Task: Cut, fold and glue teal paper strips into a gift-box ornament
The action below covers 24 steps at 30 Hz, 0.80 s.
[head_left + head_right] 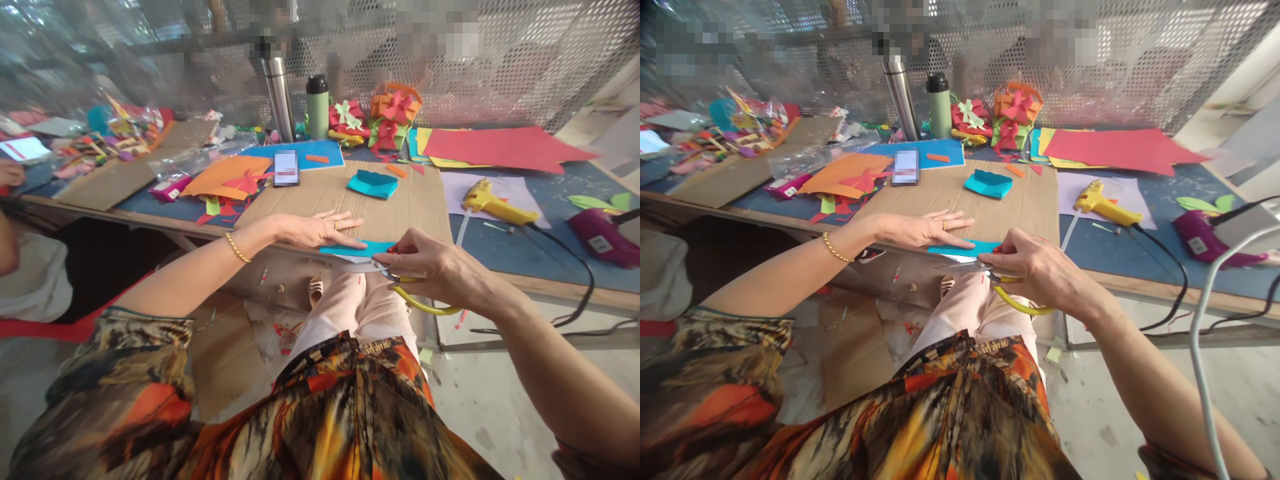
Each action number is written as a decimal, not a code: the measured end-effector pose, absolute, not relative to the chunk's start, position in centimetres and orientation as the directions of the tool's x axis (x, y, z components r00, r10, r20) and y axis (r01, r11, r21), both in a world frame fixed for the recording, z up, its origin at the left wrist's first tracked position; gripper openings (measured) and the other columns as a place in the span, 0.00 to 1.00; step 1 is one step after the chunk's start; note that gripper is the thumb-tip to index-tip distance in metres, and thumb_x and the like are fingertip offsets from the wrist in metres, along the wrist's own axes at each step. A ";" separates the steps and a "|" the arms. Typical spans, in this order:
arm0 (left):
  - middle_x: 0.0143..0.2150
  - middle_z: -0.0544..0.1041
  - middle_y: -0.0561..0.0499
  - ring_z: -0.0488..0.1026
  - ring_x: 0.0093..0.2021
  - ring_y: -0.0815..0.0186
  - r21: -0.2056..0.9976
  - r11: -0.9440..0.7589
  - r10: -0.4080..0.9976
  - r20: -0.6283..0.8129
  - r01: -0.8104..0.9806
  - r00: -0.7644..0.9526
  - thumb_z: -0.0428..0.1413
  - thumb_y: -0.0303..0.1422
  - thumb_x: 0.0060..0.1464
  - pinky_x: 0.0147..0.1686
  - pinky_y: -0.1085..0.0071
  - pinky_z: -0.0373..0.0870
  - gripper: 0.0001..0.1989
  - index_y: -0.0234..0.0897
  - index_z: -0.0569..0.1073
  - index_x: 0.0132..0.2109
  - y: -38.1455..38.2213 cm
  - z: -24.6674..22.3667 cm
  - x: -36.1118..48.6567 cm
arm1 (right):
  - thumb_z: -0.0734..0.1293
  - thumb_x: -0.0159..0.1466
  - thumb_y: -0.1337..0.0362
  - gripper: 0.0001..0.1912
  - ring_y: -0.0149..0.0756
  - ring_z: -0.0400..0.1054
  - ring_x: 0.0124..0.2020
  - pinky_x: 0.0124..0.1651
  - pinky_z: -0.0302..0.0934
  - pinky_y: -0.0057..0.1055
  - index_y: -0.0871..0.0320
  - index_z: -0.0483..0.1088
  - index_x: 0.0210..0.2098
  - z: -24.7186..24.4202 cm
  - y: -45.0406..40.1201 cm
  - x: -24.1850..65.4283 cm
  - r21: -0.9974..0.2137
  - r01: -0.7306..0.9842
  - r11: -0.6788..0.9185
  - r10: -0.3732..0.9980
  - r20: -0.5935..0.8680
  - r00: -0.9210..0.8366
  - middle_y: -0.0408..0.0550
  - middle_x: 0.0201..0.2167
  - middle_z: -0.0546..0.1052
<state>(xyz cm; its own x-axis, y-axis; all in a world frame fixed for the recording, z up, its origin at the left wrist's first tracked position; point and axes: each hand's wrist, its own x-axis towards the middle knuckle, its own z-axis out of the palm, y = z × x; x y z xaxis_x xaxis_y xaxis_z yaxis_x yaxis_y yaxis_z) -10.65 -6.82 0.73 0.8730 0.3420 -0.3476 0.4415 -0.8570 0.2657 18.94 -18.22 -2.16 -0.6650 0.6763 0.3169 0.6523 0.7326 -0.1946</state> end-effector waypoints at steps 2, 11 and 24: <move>0.83 0.37 0.68 0.30 0.82 0.57 0.269 -0.852 0.349 -0.348 0.450 0.870 0.47 0.24 0.58 0.79 0.52 0.32 0.41 0.59 0.62 0.75 -6.8 0.8 -10.6 | 0.68 0.70 0.62 0.18 0.33 0.72 0.32 0.31 0.62 0.29 0.50 0.82 0.57 -1.9 -18.1 18.6 -0.211 0.644 0.735 0.676 0.301 -0.672 0.54 0.43 0.76; 0.83 0.39 0.68 0.31 0.82 0.57 0.279 -0.847 0.351 -0.343 0.451 0.871 0.47 0.23 0.57 0.79 0.52 0.33 0.41 0.60 0.62 0.75 -7.1 1.0 -10.6 | 0.70 0.67 0.65 0.21 0.34 0.71 0.35 0.33 0.61 0.28 0.48 0.81 0.59 -2.0 -17.3 17.4 -0.176 0.615 0.768 0.634 0.344 -0.693 0.53 0.42 0.75; 0.83 0.36 0.65 0.29 0.82 0.55 0.273 -0.842 0.358 -0.363 0.466 0.860 0.47 0.23 0.60 0.79 0.50 0.33 0.40 0.59 0.62 0.75 -7.4 1.3 -10.4 | 0.70 0.66 0.68 0.20 0.32 0.69 0.32 0.32 0.59 0.29 0.51 0.82 0.56 -2.2 -18.0 16.7 -0.132 0.602 0.788 0.602 0.374 -0.706 0.53 0.41 0.75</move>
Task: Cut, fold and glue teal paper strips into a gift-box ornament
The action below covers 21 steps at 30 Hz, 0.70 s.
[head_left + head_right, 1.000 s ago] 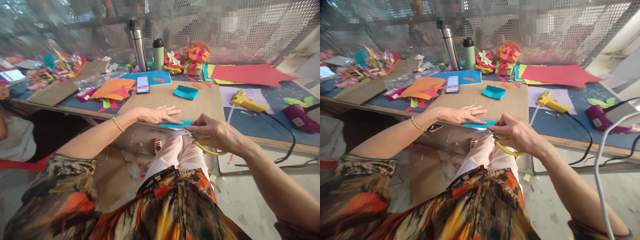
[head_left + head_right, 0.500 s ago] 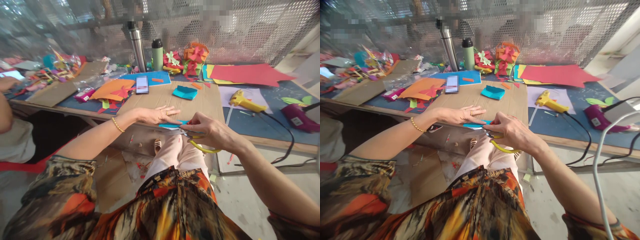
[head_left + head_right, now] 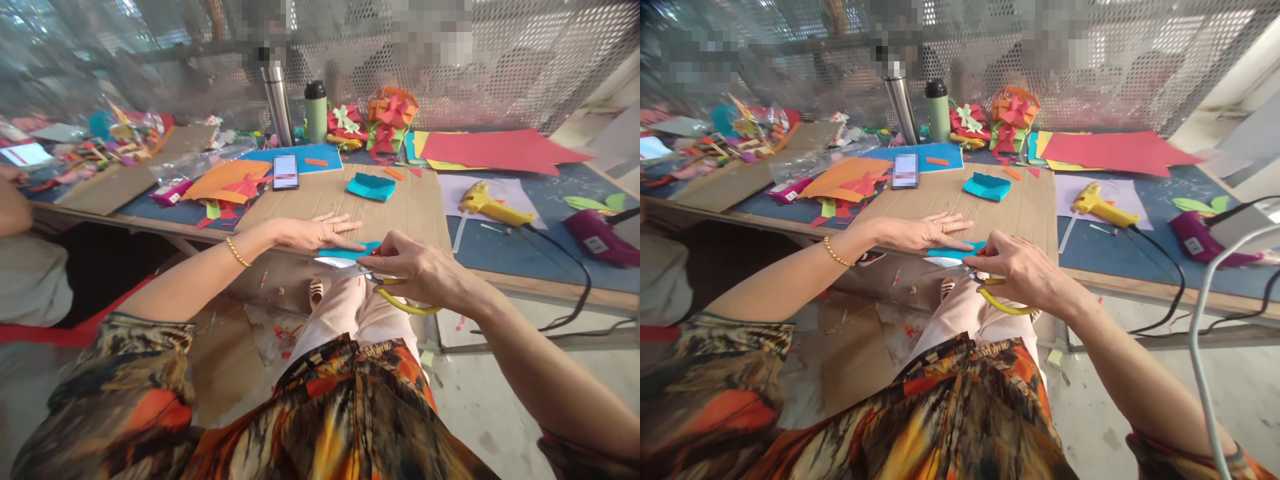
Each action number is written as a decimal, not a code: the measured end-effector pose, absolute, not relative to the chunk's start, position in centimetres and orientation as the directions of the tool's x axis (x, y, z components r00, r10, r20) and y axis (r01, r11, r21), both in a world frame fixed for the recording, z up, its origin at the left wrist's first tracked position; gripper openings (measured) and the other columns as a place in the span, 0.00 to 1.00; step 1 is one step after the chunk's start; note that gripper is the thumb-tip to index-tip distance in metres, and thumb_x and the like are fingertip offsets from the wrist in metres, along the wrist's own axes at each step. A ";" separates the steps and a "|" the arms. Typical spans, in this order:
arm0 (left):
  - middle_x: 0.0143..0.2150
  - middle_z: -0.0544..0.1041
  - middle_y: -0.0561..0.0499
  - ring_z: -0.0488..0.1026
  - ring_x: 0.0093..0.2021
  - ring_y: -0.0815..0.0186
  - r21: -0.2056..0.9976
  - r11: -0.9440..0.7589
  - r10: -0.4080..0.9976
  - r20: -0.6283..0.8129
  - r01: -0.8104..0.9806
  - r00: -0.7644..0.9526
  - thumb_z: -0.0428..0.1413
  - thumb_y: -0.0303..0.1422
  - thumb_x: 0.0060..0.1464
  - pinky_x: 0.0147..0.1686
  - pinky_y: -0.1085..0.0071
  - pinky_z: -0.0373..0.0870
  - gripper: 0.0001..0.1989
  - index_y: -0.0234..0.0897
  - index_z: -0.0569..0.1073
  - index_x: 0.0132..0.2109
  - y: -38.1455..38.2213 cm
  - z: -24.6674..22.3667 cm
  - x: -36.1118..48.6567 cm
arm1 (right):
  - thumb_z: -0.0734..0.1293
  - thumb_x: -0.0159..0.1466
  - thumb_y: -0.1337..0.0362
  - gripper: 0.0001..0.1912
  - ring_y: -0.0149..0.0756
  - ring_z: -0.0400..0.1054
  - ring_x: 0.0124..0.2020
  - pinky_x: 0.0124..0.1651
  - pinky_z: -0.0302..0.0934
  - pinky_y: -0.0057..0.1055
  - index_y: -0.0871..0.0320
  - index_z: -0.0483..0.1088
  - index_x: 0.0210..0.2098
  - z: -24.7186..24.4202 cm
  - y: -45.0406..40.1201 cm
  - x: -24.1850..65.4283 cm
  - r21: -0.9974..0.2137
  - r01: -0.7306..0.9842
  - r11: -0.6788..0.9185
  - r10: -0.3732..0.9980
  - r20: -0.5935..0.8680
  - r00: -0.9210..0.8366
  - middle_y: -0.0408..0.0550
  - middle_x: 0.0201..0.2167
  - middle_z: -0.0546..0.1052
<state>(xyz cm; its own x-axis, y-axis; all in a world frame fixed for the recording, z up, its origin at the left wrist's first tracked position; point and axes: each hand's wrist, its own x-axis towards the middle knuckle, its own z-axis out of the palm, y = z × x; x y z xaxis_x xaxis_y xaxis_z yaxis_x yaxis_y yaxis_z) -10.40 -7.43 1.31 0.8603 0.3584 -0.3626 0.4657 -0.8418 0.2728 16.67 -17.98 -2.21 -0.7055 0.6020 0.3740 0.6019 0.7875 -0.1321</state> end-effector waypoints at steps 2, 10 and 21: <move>0.83 0.36 0.66 0.29 0.82 0.56 0.277 -0.841 0.354 -0.367 0.464 0.860 0.47 0.24 0.61 0.79 0.50 0.32 0.39 0.59 0.61 0.75 -7.4 1.4 -10.4 | 0.70 0.66 0.69 0.21 0.33 0.70 0.33 0.32 0.60 0.29 0.51 0.82 0.57 -2.2 -18.7 17.0 -0.142 0.605 0.784 0.607 0.383 -0.696 0.53 0.41 0.75; 0.83 0.38 0.65 0.30 0.82 0.58 0.299 -0.853 0.326 -0.336 0.428 0.884 0.47 0.23 0.58 0.78 0.50 0.29 0.40 0.55 0.63 0.75 -6.8 0.8 -10.9 | 0.69 0.69 0.65 0.20 0.39 0.73 0.34 0.33 0.66 0.33 0.53 0.81 0.59 -2.8 -22.3 19.3 -0.142 0.730 0.669 0.708 0.421 -0.567 0.55 0.40 0.76; 0.83 0.36 0.64 0.28 0.82 0.56 0.312 -0.843 0.329 -0.348 0.439 0.878 0.46 0.29 0.64 0.78 0.52 0.28 0.34 0.52 0.63 0.75 -6.7 0.6 -10.9 | 0.72 0.66 0.66 0.21 0.36 0.74 0.32 0.29 0.64 0.30 0.53 0.81 0.58 -3.4 -22.6 18.5 -0.103 0.741 0.663 0.699 0.439 -0.564 0.53 0.40 0.77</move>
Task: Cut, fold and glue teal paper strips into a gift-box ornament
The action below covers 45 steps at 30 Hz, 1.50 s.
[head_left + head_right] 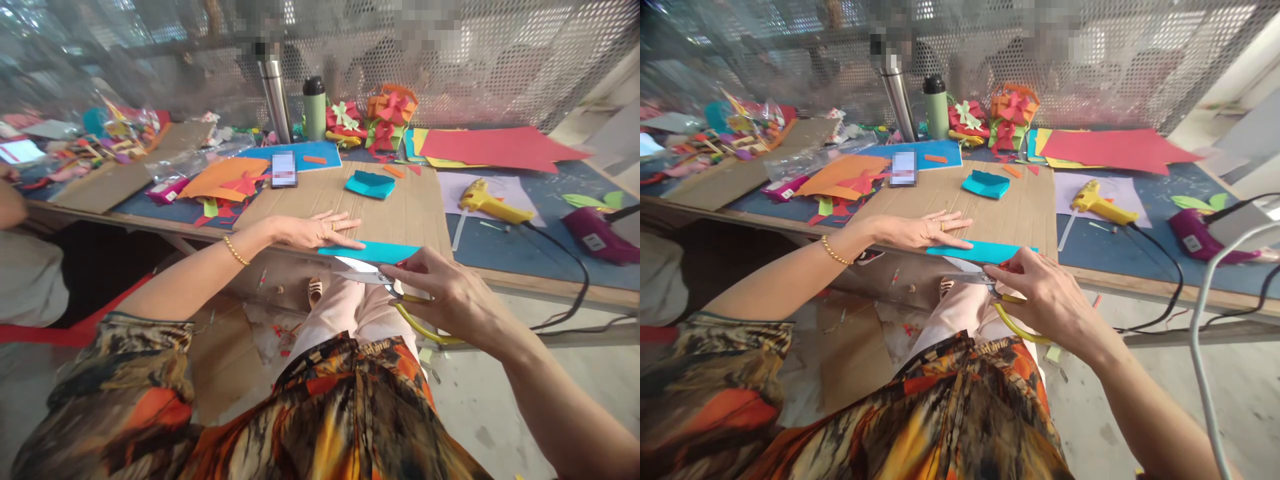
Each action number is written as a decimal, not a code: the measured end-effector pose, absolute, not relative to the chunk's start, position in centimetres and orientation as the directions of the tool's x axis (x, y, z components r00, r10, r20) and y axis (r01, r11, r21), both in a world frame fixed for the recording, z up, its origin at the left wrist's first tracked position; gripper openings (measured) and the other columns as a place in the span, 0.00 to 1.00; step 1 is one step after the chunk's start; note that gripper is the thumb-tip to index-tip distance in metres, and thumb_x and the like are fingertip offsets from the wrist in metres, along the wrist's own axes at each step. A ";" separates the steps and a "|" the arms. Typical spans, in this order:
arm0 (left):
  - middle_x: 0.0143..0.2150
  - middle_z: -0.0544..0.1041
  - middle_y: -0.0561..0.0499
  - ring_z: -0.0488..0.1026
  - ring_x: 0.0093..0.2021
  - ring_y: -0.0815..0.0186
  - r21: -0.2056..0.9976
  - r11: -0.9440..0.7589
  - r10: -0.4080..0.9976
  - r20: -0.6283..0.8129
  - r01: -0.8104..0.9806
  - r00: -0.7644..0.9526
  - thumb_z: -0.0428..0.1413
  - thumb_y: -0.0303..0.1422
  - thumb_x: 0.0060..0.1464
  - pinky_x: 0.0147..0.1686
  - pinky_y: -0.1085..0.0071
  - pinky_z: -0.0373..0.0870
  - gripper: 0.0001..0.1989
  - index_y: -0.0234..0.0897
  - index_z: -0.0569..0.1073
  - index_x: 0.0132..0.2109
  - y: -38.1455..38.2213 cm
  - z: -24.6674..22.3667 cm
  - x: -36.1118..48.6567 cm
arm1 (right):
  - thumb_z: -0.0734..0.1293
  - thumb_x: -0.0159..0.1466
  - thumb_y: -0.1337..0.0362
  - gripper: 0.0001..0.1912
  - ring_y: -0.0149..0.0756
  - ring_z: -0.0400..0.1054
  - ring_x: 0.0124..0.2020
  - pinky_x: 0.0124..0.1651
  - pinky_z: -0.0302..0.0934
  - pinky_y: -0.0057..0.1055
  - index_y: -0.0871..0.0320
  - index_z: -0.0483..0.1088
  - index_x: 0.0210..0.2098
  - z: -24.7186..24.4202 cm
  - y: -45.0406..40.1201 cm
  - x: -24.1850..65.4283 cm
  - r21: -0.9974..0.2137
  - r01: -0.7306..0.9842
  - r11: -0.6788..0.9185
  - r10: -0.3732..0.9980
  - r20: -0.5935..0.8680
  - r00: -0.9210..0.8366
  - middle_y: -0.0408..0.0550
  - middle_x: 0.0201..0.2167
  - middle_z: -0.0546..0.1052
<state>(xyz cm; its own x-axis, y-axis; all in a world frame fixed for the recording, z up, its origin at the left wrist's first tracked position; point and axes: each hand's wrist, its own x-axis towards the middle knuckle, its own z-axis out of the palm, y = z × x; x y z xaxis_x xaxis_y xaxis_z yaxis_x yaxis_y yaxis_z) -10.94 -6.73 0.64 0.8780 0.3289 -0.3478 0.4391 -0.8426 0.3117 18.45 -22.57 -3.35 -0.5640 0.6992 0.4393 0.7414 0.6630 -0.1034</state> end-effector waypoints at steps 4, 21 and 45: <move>0.83 0.35 0.66 0.26 0.82 0.59 0.307 -0.850 0.321 -0.343 0.428 0.883 0.45 0.27 0.62 0.78 0.54 0.27 0.37 0.54 0.61 0.76 -6.7 0.6 -11.0 | 0.72 0.65 0.67 0.21 0.38 0.75 0.33 0.29 0.64 0.31 0.54 0.81 0.58 -3.5 -22.3 18.4 -0.097 0.748 0.657 0.699 0.450 -0.555 0.53 0.39 0.77; 0.83 0.36 0.63 0.29 0.82 0.59 0.288 -0.861 0.314 -0.346 0.419 0.884 0.45 0.27 0.62 0.78 0.54 0.27 0.36 0.51 0.62 0.76 -6.9 0.8 -10.9 | 0.73 0.65 0.68 0.21 0.36 0.74 0.31 0.28 0.64 0.30 0.55 0.81 0.57 -3.0 -22.5 18.6 -0.097 0.755 0.648 0.705 0.453 -0.546 0.53 0.40 0.78; 0.83 0.37 0.62 0.29 0.82 0.59 0.293 -0.862 0.314 -0.331 0.413 0.890 0.46 0.29 0.63 0.78 0.54 0.27 0.35 0.52 0.62 0.76 -6.7 0.5 -11.0 | 0.71 0.68 0.63 0.21 0.34 0.75 0.31 0.29 0.65 0.30 0.50 0.80 0.60 -2.9 -22.4 19.0 -0.162 0.760 0.629 0.752 0.374 -0.543 0.53 0.42 0.79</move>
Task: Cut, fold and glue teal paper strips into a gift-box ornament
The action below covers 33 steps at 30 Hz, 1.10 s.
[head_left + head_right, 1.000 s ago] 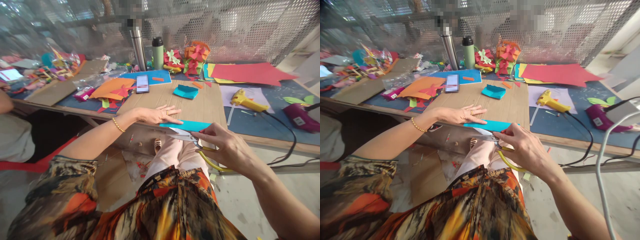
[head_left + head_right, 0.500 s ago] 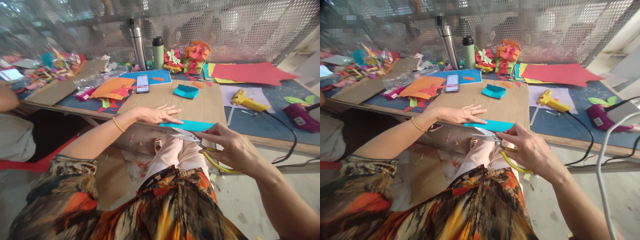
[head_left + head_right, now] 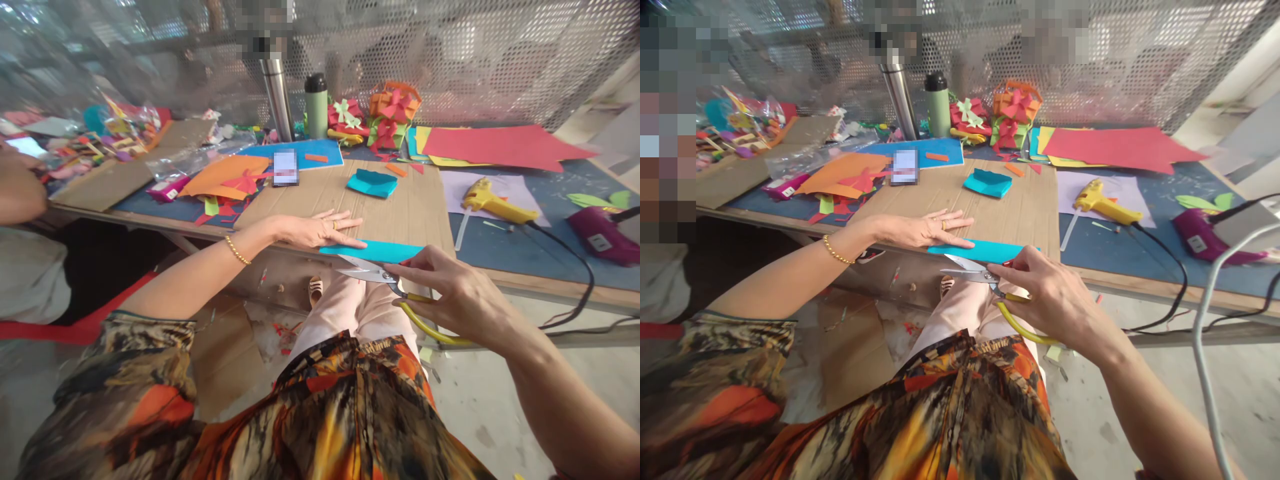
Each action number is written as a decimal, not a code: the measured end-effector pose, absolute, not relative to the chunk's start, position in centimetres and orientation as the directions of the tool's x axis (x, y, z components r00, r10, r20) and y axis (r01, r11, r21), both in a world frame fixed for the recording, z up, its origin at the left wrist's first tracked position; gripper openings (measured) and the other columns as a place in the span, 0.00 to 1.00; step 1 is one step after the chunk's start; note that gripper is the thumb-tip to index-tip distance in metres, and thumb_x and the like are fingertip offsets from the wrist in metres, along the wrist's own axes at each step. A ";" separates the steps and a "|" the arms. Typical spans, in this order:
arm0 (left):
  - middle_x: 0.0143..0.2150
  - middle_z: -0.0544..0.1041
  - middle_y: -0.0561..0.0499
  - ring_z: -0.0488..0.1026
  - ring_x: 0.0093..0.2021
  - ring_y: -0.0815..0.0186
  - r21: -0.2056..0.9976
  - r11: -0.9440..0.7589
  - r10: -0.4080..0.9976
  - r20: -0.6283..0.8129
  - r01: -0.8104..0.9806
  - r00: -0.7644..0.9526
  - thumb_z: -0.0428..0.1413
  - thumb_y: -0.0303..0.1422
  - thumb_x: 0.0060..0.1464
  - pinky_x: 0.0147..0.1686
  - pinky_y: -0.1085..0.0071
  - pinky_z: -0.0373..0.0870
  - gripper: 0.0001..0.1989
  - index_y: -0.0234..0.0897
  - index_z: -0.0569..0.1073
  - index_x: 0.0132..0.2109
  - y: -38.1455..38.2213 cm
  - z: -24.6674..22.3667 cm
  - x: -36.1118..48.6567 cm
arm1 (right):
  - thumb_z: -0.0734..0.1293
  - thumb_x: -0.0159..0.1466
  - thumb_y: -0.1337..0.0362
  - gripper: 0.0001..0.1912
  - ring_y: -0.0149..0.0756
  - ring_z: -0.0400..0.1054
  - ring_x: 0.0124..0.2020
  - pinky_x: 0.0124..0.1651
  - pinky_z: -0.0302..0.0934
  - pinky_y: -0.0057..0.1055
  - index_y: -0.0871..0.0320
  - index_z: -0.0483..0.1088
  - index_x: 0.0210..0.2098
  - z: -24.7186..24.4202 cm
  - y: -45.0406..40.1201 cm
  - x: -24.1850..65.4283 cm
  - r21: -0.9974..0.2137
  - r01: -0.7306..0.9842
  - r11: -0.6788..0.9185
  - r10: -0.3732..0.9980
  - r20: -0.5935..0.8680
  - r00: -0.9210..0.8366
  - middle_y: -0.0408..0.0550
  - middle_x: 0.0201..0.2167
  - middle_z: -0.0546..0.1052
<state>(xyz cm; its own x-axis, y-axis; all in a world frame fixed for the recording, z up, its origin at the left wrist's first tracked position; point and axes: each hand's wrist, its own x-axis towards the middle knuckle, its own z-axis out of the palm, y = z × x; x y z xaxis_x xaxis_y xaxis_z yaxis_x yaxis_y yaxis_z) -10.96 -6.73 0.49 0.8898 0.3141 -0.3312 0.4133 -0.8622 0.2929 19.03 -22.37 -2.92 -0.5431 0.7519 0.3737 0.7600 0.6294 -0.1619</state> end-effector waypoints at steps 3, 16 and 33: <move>0.83 0.36 0.63 0.29 0.82 0.60 0.292 -0.863 0.314 -0.329 0.412 0.891 0.46 0.28 0.62 0.78 0.55 0.28 0.36 0.53 0.62 0.76 -6.8 0.5 -10.9 | 0.72 0.67 0.63 0.21 0.34 0.74 0.30 0.28 0.64 0.29 0.51 0.80 0.60 -2.9 -22.5 18.9 -0.152 0.762 0.629 0.748 0.387 -0.540 0.53 0.42 0.79; 0.83 0.37 0.66 0.28 0.82 0.61 0.295 -0.855 0.324 -0.338 0.427 0.883 0.46 0.27 0.61 0.78 0.55 0.27 0.37 0.55 0.62 0.76 -6.8 0.5 -10.8 | 0.69 0.67 0.68 0.19 0.41 0.75 0.35 0.34 0.65 0.35 0.55 0.80 0.57 -2.5 -23.3 18.5 0.012 0.759 0.650 0.669 0.464 -0.580 0.55 0.40 0.79; 0.83 0.37 0.63 0.30 0.82 0.59 0.301 -0.860 0.318 -0.314 0.411 0.895 0.47 0.26 0.60 0.78 0.55 0.28 0.37 0.52 0.63 0.75 -6.7 0.4 -10.9 | 0.67 0.68 0.68 0.19 0.35 0.69 0.29 0.27 0.56 0.30 0.53 0.80 0.57 -2.3 -24.3 18.0 -0.074 0.775 0.628 0.714 0.450 -0.536 0.53 0.39 0.77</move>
